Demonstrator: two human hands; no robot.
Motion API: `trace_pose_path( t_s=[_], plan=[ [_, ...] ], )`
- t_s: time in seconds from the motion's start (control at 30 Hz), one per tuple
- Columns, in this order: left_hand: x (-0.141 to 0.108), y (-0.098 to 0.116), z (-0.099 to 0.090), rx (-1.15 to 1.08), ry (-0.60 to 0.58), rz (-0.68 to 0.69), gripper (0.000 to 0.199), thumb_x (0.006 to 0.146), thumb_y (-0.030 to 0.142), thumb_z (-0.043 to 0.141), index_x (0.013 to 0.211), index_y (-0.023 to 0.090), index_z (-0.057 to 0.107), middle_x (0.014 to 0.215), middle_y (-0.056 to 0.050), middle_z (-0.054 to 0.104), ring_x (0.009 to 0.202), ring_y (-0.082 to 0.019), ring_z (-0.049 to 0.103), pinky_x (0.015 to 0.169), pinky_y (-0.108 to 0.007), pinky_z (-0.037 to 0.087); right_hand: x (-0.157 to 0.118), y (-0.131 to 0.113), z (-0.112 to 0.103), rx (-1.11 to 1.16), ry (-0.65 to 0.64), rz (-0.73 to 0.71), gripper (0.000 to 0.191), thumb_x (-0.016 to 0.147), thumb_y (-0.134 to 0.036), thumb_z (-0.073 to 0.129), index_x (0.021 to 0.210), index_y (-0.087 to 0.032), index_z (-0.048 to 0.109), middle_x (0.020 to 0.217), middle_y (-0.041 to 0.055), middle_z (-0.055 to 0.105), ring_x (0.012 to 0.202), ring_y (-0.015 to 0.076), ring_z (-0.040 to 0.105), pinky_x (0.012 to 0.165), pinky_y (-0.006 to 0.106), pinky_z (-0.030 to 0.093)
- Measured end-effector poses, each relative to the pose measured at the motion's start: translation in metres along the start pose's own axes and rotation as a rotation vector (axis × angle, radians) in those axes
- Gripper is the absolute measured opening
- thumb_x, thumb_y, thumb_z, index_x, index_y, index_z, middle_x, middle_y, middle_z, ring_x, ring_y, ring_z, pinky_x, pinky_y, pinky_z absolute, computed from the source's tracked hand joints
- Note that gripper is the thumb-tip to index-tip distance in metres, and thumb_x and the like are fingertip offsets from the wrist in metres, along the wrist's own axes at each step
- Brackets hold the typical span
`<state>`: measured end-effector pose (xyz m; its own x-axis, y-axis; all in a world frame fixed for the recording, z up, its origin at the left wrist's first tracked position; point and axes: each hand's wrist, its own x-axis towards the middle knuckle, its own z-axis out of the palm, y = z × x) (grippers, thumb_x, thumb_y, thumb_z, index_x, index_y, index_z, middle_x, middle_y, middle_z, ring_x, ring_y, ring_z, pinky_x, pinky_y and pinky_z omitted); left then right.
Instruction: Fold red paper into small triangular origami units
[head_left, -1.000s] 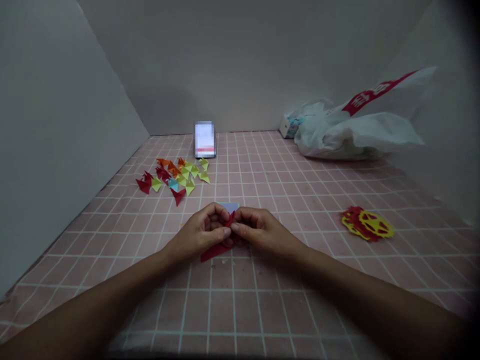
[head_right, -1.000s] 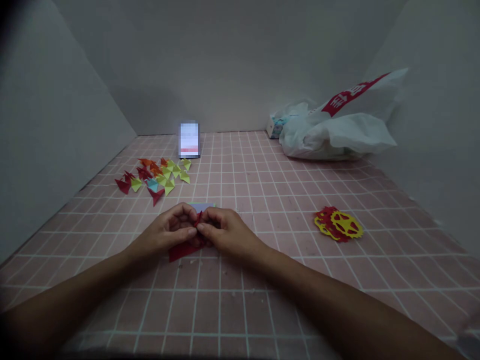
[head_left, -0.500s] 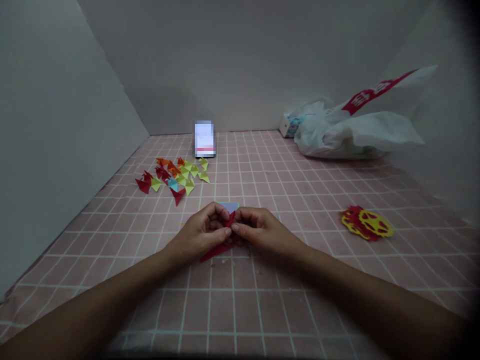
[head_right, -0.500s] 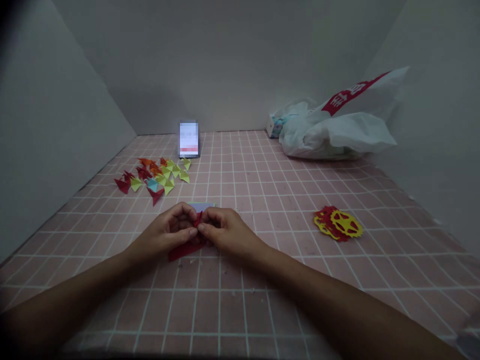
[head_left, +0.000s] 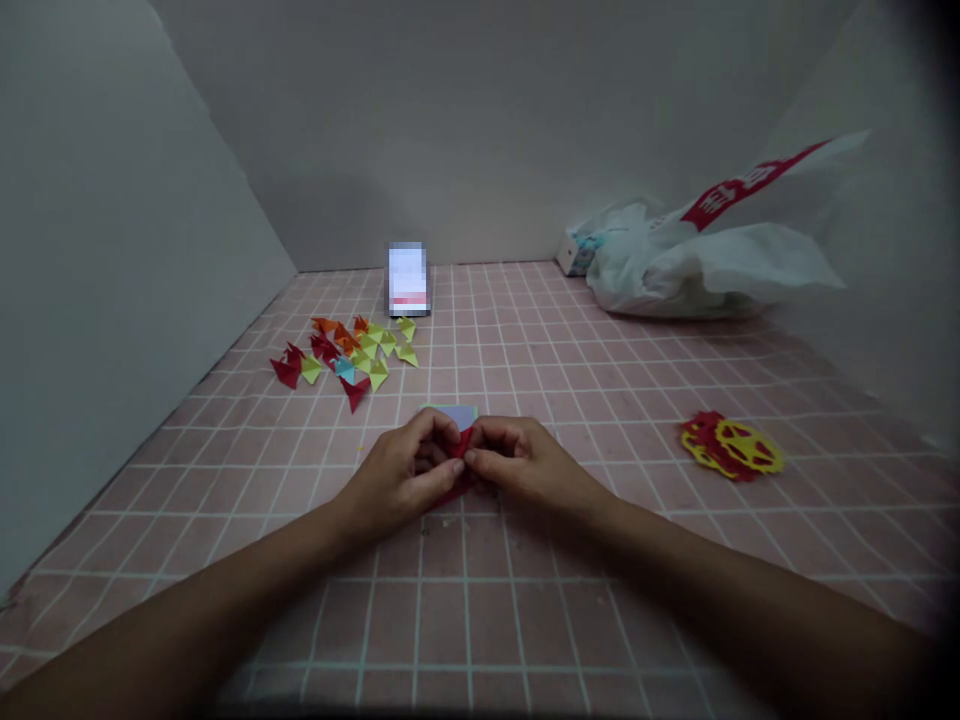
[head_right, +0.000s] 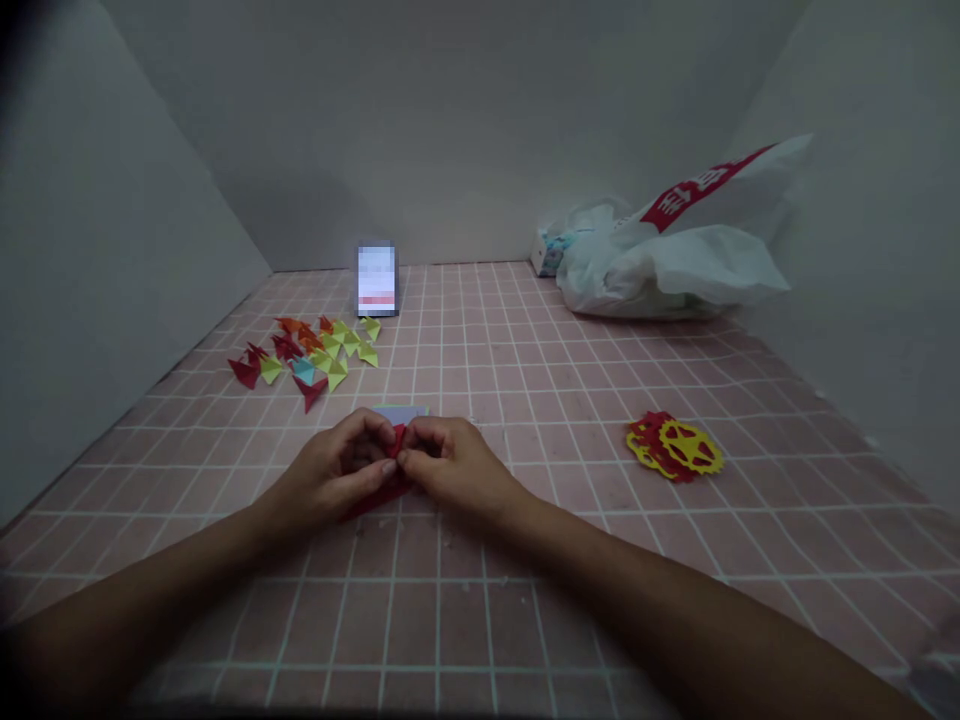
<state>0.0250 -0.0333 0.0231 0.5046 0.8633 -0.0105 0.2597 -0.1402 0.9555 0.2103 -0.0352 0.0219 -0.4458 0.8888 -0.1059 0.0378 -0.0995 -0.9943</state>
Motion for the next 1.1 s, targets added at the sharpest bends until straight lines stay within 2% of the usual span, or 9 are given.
trace_pose_path(
  t_s=[0.23,0.53,0.73,1.1],
  plan=[
    [-0.0001,0.0039,-0.0013,-0.055,-0.011,-0.045,0.018,0.084,0.026,0.062,0.094,0.018,0.05,0.082,-0.001,0.061,0.069,-0.013,0.059,0.065,-0.027,0.047,0.0,-0.0008,-0.0017,0.017,-0.015,-0.024,0.007,0.074,-0.02,0.056,0.069,-0.017,0.059,0.064,-0.0034,0.05,0.06,0.0106,0.042,0.057,0.026,0.03],
    [-0.0011,0.004,-0.0009,-0.049,0.003,-0.024,0.013,0.083,0.021,0.06,0.093,0.019,0.052,0.082,0.0,0.061,0.071,-0.014,0.059,0.067,-0.027,0.048,0.0002,0.0017,-0.0009,-0.043,0.005,-0.026,0.008,0.074,-0.02,0.055,0.067,-0.018,0.058,0.065,-0.0022,0.051,0.061,0.0116,0.043,0.058,0.027,0.031],
    [-0.0006,0.0012,-0.0014,-0.046,-0.006,-0.031,0.015,0.085,0.024,0.061,0.095,0.019,0.051,0.083,-0.001,0.061,0.072,-0.014,0.06,0.068,-0.028,0.048,0.001,0.0038,-0.0003,-0.052,0.002,-0.039,0.008,0.075,-0.018,0.053,0.068,-0.017,0.057,0.066,-0.0031,0.049,0.062,0.0112,0.042,0.059,0.027,0.03],
    [-0.0002,0.0018,-0.0018,-0.072,0.042,0.002,0.008,0.084,0.021,0.059,0.091,0.019,0.054,0.082,0.0,0.062,0.073,-0.014,0.061,0.068,-0.027,0.048,0.0004,0.0036,0.0,0.017,0.024,-0.002,0.01,0.074,-0.019,0.056,0.064,-0.018,0.054,0.063,-0.0035,0.049,0.059,0.0104,0.041,0.057,0.026,0.029]
  ],
)
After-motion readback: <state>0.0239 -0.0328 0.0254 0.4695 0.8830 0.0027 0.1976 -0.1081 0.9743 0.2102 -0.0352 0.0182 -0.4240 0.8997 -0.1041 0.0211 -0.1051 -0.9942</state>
